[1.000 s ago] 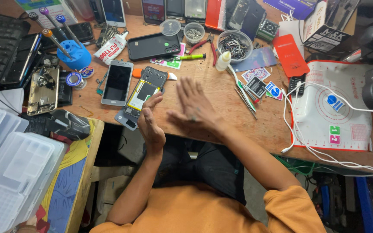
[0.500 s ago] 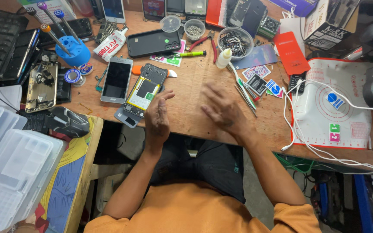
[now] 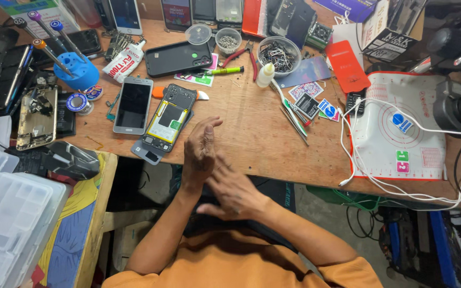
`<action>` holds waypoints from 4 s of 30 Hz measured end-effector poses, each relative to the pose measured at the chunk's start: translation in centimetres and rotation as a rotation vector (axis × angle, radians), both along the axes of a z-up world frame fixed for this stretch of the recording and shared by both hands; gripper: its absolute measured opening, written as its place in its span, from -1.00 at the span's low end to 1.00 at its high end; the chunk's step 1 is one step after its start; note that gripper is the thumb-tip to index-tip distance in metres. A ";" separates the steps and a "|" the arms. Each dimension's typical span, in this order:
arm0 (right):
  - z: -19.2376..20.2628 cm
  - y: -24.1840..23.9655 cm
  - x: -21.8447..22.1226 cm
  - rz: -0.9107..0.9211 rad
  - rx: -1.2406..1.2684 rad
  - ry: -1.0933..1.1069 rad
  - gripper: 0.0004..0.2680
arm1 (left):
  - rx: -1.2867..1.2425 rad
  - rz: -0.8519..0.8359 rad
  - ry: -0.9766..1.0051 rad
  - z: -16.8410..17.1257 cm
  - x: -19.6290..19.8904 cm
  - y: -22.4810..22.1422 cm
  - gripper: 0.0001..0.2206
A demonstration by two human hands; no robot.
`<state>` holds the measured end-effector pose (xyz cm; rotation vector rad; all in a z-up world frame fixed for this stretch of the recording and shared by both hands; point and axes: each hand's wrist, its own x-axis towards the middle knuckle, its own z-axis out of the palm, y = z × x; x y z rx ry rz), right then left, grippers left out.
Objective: The person uses a metal spudger to pry open the back cover of a smartphone, then uses tweezers to remove internal components and a screwdriver to unscrew parts. The person handles the phone and tools throughout the process.
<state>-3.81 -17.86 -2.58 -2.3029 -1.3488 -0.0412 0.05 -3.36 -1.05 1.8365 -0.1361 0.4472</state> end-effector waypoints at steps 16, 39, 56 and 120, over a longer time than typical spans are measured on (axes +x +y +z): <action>1.3 -6.9 16.5 -0.771 0.515 -0.107 -0.58 | 0.661 0.348 0.175 -1.3 2.8 6.2 -0.29; 2.8 -2.4 27.0 -0.668 0.563 -0.243 -0.77 | 0.654 0.478 0.210 -1.5 4.1 7.0 -0.19; 0.3 -3.0 27.8 -0.641 0.595 -0.097 -0.72 | 0.410 0.327 0.151 2.9 3.8 4.8 -0.28; 3.0 -5.7 15.6 -0.353 0.585 0.263 -0.95 | -0.550 -0.198 0.428 -1.5 6.5 0.7 -0.32</action>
